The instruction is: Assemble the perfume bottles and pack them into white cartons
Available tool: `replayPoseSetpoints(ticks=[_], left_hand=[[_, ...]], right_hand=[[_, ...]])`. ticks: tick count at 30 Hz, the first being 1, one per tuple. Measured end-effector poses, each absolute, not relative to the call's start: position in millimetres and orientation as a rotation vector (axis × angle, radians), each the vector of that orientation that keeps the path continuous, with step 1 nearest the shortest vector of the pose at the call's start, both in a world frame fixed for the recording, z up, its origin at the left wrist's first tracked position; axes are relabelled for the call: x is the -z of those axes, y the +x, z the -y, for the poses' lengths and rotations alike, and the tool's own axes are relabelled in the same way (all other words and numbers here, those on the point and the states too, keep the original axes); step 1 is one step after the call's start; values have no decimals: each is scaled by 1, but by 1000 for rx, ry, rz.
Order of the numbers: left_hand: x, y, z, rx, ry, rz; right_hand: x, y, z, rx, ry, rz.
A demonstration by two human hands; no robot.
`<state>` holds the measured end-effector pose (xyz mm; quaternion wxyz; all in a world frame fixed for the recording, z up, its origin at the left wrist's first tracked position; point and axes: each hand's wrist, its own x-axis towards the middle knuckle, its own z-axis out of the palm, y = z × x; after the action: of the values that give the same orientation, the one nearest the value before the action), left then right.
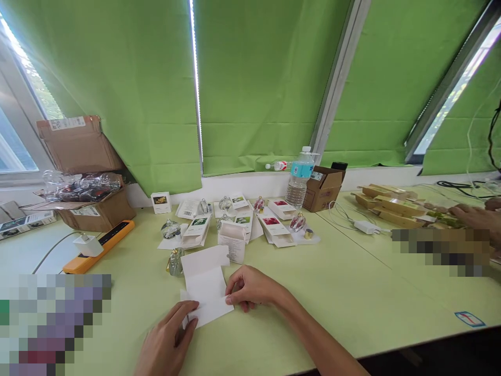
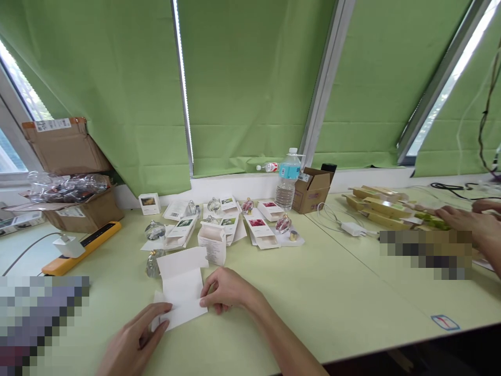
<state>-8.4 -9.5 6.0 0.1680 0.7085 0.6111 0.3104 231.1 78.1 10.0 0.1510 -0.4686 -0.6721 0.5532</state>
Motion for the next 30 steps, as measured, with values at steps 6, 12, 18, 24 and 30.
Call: replayPoseSetpoints(ticks=[6,12,18,24,30], left_hand=[[-3,-11,12,-950,1935,-1694],[-13,-20,16,-1118,1590,-1597],[-11,-22,15,-1165,1386,-1594],[-10,-20,13,-1155,1421,-1668],[-9,-23,6,-1010,1499,-1765]], right_hand=[[-25,235,-73,-1640,-1266,2002],[-30,236,-72,-1529,-1284,2055],[-29,235,-70,-1614,-1286,2019],[-30,233,-71,-1664,-1286,2024],[-27,234,-73,-1629,-1263,2076]])
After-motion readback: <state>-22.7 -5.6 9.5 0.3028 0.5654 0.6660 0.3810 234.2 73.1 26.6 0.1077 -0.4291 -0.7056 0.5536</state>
